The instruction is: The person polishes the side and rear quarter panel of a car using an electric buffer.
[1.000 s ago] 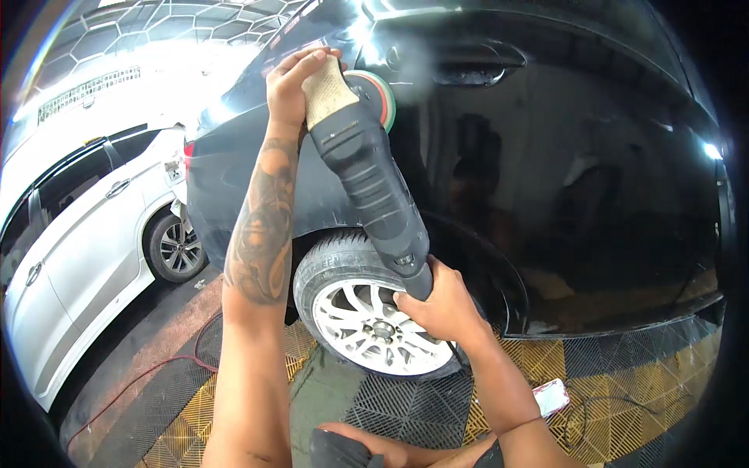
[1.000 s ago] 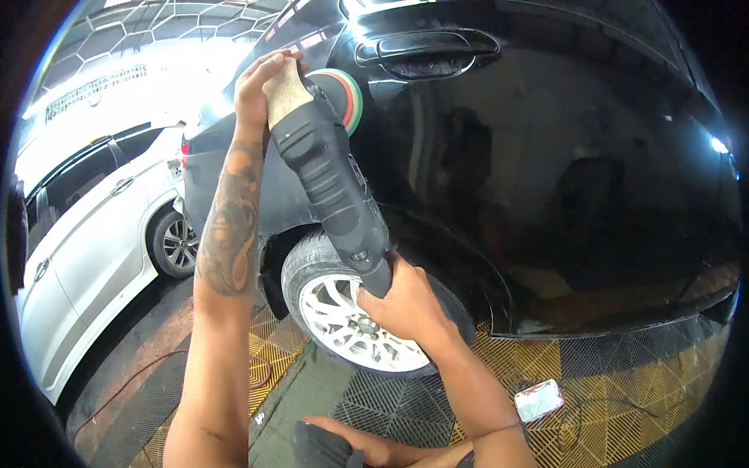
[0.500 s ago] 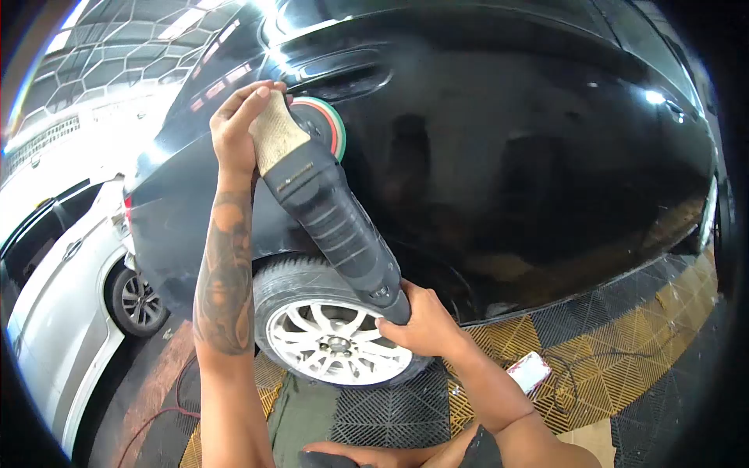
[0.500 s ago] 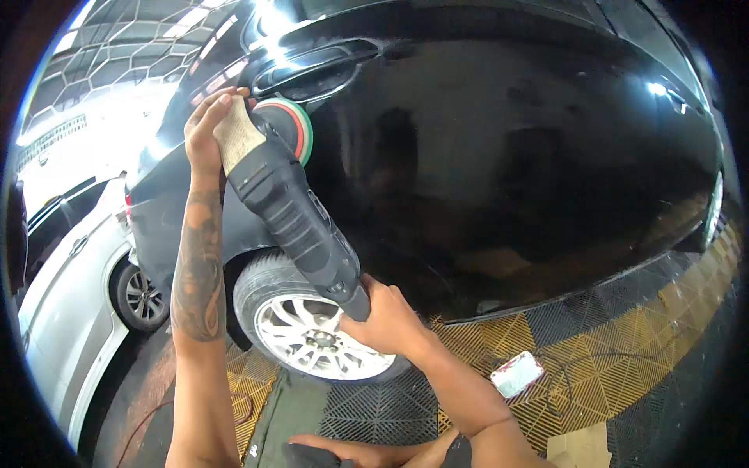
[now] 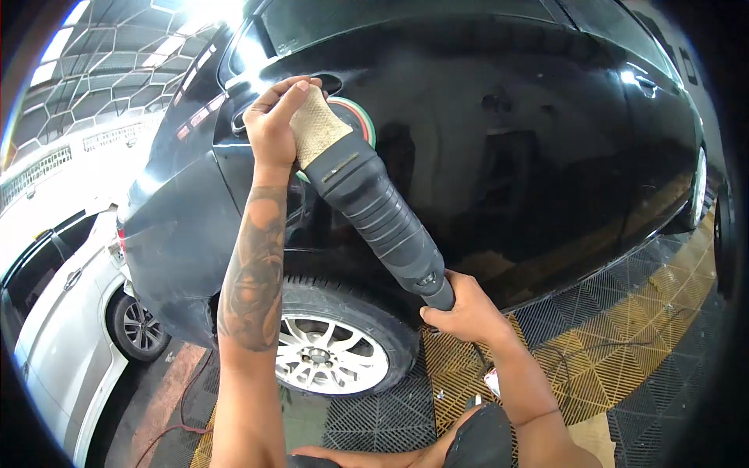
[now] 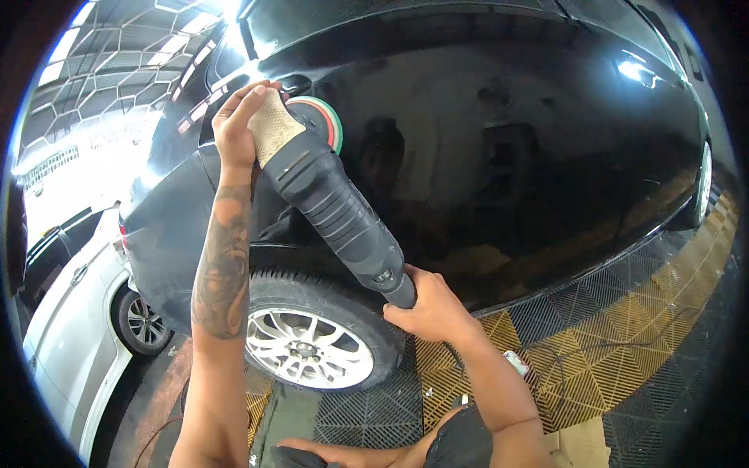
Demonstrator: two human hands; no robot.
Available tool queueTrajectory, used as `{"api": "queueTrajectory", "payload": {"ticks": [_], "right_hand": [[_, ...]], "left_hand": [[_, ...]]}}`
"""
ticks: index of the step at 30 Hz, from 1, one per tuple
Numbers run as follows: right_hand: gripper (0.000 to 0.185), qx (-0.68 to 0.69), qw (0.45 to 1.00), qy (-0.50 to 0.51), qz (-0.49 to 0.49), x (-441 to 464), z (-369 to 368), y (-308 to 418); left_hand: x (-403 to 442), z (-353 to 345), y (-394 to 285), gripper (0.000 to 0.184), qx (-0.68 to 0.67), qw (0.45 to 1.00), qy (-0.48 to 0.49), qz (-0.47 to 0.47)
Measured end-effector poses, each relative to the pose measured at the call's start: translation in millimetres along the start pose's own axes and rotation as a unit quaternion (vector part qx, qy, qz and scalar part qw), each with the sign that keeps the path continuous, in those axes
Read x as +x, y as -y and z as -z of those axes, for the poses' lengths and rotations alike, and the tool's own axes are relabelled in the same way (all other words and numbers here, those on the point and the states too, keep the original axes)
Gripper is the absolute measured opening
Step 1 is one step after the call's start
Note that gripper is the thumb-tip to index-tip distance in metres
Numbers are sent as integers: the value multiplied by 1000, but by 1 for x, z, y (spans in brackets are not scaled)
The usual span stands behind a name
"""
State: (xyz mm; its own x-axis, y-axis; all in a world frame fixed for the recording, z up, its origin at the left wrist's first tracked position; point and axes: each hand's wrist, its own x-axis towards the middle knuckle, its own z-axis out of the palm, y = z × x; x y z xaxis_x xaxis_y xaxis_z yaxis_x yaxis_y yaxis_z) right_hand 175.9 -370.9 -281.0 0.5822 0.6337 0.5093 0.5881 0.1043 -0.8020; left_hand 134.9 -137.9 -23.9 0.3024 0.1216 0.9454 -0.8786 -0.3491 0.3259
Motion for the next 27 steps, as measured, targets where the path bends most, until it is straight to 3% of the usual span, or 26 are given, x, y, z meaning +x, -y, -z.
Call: {"api": "queueTrajectory", "payload": {"ticks": [8,10,16,24,26,27], "right_hand": [[54,7,1000,1,-27,-8,27,-1],[53,6,1000,-12,19,-9,29,-4],[54,-9,999,12,41,-8,35,-12],[54,-11,1000,13,-9,-9,59,7],[53,-23,998,21,-61,-11,65,11],[52,-32,999,13,-16,-11,64,5]], "left_hand": [[9,-31,10,26,-11,1000,24,-8],[10,-33,10,25,5,1000,4,8],[-9,-15,8,23,2,1000,-26,-5],[8,-31,15,23,-11,1000,-21,-12],[12,-31,21,29,18,999,-20,-25],[10,-30,19,29,22,999,-24,-19]]}}
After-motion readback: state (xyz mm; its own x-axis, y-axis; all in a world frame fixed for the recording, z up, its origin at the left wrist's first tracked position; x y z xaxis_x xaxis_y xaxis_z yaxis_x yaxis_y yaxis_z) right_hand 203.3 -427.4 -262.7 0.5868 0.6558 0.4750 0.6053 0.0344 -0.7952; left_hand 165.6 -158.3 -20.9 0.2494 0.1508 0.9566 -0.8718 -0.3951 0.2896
